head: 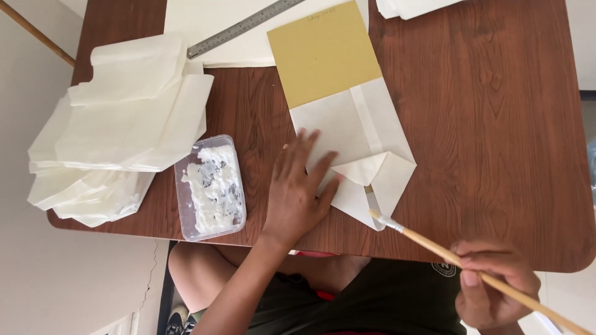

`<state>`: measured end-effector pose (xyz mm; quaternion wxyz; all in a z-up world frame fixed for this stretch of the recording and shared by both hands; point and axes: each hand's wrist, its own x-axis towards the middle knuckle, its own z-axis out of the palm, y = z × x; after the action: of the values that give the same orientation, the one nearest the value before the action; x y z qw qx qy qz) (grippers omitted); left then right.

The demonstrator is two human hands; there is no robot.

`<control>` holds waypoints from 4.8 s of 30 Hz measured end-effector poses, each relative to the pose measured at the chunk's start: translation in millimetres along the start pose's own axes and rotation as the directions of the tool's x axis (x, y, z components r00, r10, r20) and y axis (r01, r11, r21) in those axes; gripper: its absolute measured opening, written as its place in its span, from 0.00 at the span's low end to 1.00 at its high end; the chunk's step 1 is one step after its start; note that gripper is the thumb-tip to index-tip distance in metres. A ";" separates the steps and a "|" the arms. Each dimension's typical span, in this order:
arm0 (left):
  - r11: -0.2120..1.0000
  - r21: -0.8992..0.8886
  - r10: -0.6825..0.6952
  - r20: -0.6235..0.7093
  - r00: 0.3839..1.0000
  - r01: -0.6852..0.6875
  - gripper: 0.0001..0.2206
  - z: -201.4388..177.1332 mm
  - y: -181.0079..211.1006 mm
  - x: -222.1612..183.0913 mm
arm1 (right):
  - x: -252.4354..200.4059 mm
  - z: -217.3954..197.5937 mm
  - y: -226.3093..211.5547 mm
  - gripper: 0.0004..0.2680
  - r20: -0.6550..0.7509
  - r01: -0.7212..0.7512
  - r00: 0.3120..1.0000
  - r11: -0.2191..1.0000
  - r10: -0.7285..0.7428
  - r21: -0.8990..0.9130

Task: Manually constructing paper bags by folding paper sheets around a template and applying glue with a brush.

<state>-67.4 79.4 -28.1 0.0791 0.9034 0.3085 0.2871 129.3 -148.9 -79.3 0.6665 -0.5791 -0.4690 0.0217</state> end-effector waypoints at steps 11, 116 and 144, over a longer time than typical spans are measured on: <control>0.969 -0.126 0.232 0.149 0.961 -0.214 0.15 3.6 -12.7 -8.3 | 11.7 8.2 -8.5 0.05 0.271 0.262 0.939 0.952 -0.214 -0.157; 0.954 -0.053 0.298 0.180 0.937 -0.294 0.18 6.9 -9.3 -11.6 | 13.5 26.8 -30.3 0.06 0.100 -0.030 0.994 0.976 0.053 -0.217; 0.953 -0.045 0.303 0.182 0.935 -0.300 0.19 7.6 -9.8 -12.4 | -15.6 -12.1 0.0 0.12 0.047 0.045 0.998 0.975 -0.036 -0.215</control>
<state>-76.1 80.0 -43.3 0.0703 0.9622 0.1553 0.2122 128.5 -166.9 -87.3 0.5896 -0.6380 -0.4943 -0.0307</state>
